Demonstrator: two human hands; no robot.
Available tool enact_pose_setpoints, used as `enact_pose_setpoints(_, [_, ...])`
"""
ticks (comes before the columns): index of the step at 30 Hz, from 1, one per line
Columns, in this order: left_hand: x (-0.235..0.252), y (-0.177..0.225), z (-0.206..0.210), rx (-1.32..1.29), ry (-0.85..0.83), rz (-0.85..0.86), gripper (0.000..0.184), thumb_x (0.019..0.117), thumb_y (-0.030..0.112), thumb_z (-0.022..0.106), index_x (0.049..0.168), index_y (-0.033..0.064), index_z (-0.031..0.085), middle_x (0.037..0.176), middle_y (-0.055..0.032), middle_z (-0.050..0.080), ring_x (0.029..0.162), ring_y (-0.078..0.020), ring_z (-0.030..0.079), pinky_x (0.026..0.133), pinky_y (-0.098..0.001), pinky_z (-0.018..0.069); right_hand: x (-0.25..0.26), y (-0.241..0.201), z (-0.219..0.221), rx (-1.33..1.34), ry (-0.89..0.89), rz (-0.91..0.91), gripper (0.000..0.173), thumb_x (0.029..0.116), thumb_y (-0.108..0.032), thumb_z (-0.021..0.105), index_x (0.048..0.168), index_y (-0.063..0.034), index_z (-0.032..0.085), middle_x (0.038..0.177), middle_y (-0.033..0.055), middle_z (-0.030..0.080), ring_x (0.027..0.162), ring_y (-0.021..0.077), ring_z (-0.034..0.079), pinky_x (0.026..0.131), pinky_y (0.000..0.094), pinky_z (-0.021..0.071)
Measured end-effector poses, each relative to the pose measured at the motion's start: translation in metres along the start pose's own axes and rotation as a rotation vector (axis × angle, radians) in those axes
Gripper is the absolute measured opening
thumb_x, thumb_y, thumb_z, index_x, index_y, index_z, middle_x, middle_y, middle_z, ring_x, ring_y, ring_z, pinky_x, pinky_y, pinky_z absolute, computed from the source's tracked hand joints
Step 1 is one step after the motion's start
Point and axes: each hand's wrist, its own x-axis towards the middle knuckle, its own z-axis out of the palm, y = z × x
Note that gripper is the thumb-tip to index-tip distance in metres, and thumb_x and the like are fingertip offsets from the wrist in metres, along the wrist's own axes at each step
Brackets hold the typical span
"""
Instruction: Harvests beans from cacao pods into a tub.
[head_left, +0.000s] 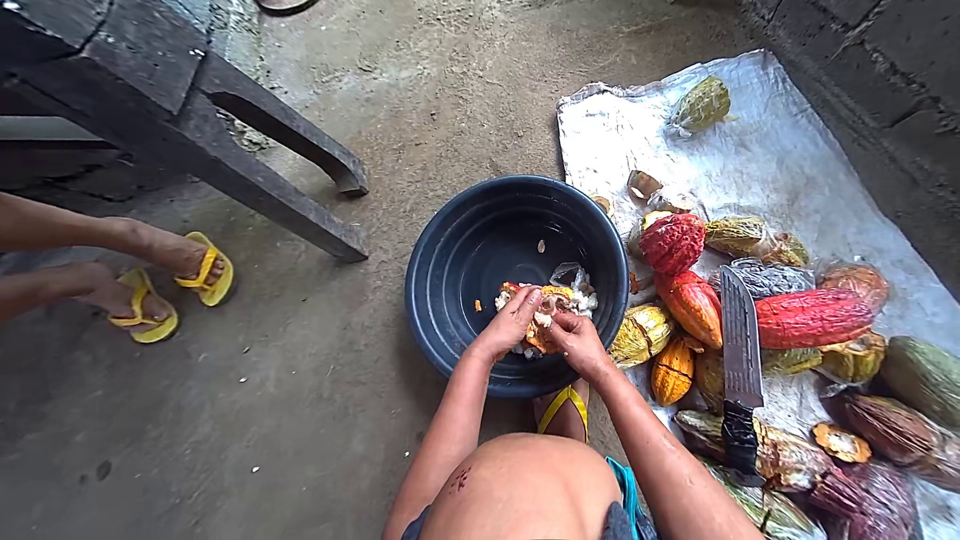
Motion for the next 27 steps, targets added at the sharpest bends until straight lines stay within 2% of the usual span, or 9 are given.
enact_pose_setpoints(2, [0.000,0.001,0.003,0.016,0.025,-0.019,0.051,0.1118,0.036,0.028,0.149,0.0040,0.043,0.135,-0.0216,0.058,0.121,-0.0256,0.059,0.103,-0.0440,0.0491,0.000,0.002,0.001,-0.052,0.009,-0.044,0.021,0.0957,-0.015,0.060,0.082,-0.0021,0.069,0.078,0.0026,0.063,0.073,0.0072,0.059,0.072,0.0297,0.0502])
enact_pose_setpoints(5, [0.000,0.003,0.005,0.066,0.039,-0.015,0.052,0.1120,0.035,0.027,0.149,0.0023,0.042,0.140,-0.0237,0.054,0.127,-0.0283,0.056,0.107,-0.0466,0.0459,-0.004,0.000,0.008,-0.062,0.142,-0.055,0.019,0.0950,-0.016,0.065,0.094,0.0021,0.071,0.084,0.0086,0.070,0.078,0.0121,0.066,0.078,0.0343,0.0540])
enact_pose_setpoints(7, [0.000,0.005,0.006,0.111,0.038,-0.012,0.052,0.1123,0.034,0.027,0.149,0.0001,0.043,0.142,-0.0243,0.053,0.131,-0.0283,0.054,0.110,-0.0460,0.0432,-0.005,0.002,0.016,-0.054,0.289,-0.099,0.028,0.0920,-0.022,0.074,0.104,0.0025,0.068,0.085,0.0083,0.073,0.077,0.0117,0.070,0.078,0.0328,0.0579])
enact_pose_setpoints(9, [0.002,0.003,0.007,0.196,0.044,-0.031,0.054,0.1124,0.035,0.026,0.149,-0.0009,0.043,0.147,-0.0247,0.050,0.137,-0.0300,0.050,0.115,-0.0477,0.0385,-0.010,0.003,0.023,-0.104,0.430,-0.178,0.039,0.0862,-0.019,0.079,0.111,0.0065,0.063,0.084,0.0105,0.071,0.075,0.0143,0.069,0.075,0.0324,0.0584])
enact_pose_setpoints(11, [0.002,0.002,0.009,0.310,0.055,-0.050,0.055,0.1125,0.035,0.025,0.148,-0.0001,0.046,0.150,-0.0244,0.049,0.142,-0.0322,0.045,0.118,-0.0520,0.0334,-0.012,0.006,0.029,-0.202,0.532,-0.275,0.043,0.0829,-0.015,0.080,0.112,0.0103,0.060,0.089,0.0154,0.068,0.076,0.0189,0.068,0.074,0.0328,0.0586])
enact_pose_setpoints(13, [0.001,0.003,0.012,0.367,0.074,-0.062,0.054,0.1128,0.036,0.024,0.148,0.0008,0.047,0.149,-0.0231,0.050,0.142,-0.0327,0.045,0.118,-0.0544,0.0324,-0.012,0.014,0.032,-0.297,0.576,-0.409,0.036,0.0824,-0.010,0.077,0.110,0.0112,0.066,0.093,0.0198,0.069,0.080,0.0239,0.070,0.075,0.0348,0.0599])
enact_pose_setpoints(16, [-0.001,0.010,0.015,0.425,0.091,-0.080,0.054,0.1131,0.036,0.023,0.148,0.0023,0.048,0.147,-0.0226,0.053,0.140,-0.0336,0.047,0.117,-0.0564,0.0325,-0.008,0.022,0.034,-0.400,0.579,-0.528,0.022,0.0860,-0.008,0.069,0.104,0.0031,0.076,0.091,0.0179,0.070,0.085,0.0290,0.070,0.080,0.0392,0.0591])
enact_pose_setpoints(21, [0.000,0.006,0.010,0.409,0.077,-0.041,0.054,0.1130,0.035,0.024,0.146,0.0007,0.049,0.147,-0.0224,0.053,0.141,-0.0324,0.047,0.118,-0.0543,0.0322,-0.009,0.013,0.030,-0.363,0.454,-0.419,0.024,0.0936,-0.008,0.062,0.108,0.0044,0.076,0.101,0.0196,0.074,0.095,0.0313,0.073,0.087,0.0453,0.0587])
enact_pose_setpoints(27, [0.002,0.002,0.011,0.259,0.022,0.003,0.048,0.1121,0.031,0.032,0.139,-0.0028,0.053,0.133,-0.0234,0.060,0.125,-0.0276,0.057,0.110,-0.0470,0.0427,-0.011,0.000,0.021,-0.344,0.355,-0.232,0.029,0.1015,-0.014,0.048,0.104,0.0055,0.069,0.084,0.0186,0.071,0.080,0.0307,0.072,0.076,0.0489,0.0560])
